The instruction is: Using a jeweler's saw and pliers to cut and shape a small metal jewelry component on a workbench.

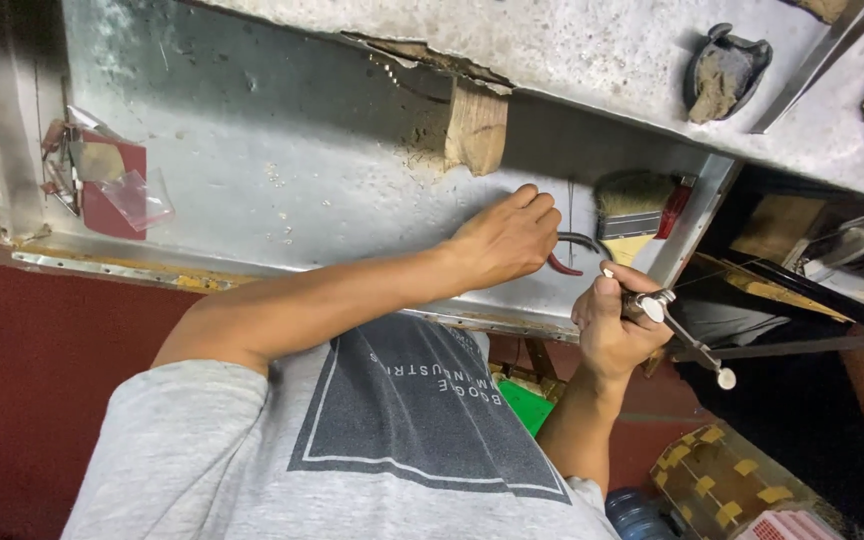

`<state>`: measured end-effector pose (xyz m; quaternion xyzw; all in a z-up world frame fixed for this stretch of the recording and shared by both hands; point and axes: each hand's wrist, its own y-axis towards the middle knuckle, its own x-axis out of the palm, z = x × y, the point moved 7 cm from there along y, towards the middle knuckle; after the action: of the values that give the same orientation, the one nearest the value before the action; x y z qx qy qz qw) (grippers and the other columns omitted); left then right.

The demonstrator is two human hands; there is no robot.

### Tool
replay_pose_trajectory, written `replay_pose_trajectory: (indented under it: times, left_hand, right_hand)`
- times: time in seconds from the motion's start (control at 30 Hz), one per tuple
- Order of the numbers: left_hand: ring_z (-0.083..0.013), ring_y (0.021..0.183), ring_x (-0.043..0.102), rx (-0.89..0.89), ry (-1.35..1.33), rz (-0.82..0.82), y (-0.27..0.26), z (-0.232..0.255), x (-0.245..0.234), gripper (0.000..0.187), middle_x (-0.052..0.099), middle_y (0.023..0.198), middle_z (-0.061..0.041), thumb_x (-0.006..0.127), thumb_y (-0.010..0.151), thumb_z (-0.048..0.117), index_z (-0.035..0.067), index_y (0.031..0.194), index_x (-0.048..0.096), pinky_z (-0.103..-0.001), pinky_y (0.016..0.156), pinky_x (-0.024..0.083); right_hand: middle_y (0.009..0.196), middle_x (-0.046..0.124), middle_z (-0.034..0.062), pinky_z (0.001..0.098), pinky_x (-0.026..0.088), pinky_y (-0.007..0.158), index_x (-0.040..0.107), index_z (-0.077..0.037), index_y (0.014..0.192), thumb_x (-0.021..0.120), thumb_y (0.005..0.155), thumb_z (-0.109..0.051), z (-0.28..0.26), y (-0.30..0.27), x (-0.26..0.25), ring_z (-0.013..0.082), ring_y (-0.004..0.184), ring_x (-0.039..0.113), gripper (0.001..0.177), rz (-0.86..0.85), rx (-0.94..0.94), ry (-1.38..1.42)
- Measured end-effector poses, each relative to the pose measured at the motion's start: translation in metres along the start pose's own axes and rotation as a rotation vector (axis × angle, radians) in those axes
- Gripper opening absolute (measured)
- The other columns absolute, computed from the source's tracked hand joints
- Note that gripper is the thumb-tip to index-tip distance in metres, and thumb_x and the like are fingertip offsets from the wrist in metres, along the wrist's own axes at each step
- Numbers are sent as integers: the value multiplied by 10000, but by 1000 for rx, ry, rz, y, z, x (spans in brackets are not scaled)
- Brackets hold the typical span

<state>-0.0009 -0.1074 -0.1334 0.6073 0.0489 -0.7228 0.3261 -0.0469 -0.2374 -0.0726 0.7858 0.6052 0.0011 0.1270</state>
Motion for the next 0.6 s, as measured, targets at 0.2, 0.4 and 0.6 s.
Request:
replay_pose_trajectory:
  times: [0.2, 0.4, 0.6]
  left_hand:
    - [-296, 817, 573, -222, -187, -86, -16, -23, -27, 93, 584, 812, -109, 736, 774, 50, 48, 856, 692, -470, 777, 415]
    - [-419, 816, 739, -591, -1003, -187, -41, -65, -72, 129, 685, 876, -148, 745, 784, 36, 66, 909, 736, -506, 685, 579]
    - [-285, 910, 721, -508, -1342, 262, -67, -79, -122, 150, 692, 980, -146, 698, 928, 20, 30, 1075, 724, -379, 811, 621]
  right_hand:
    - [450, 469, 127, 292, 424, 364, 605, 205, 1057, 641, 985, 37, 5, -1, 2, 154, 320, 471, 185, 16, 20, 0]
    - [436, 458, 131, 288, 437, 361, 602, 211, 1053, 638, 973, 60, 2, 4, 15, 172, 318, 490, 175, -30, 14, 21]
    - [458, 468, 137, 265, 425, 369, 595, 203, 1052, 634, 977, 66, -4, 8, 35, 164, 327, 492, 161, -72, 21, 34]
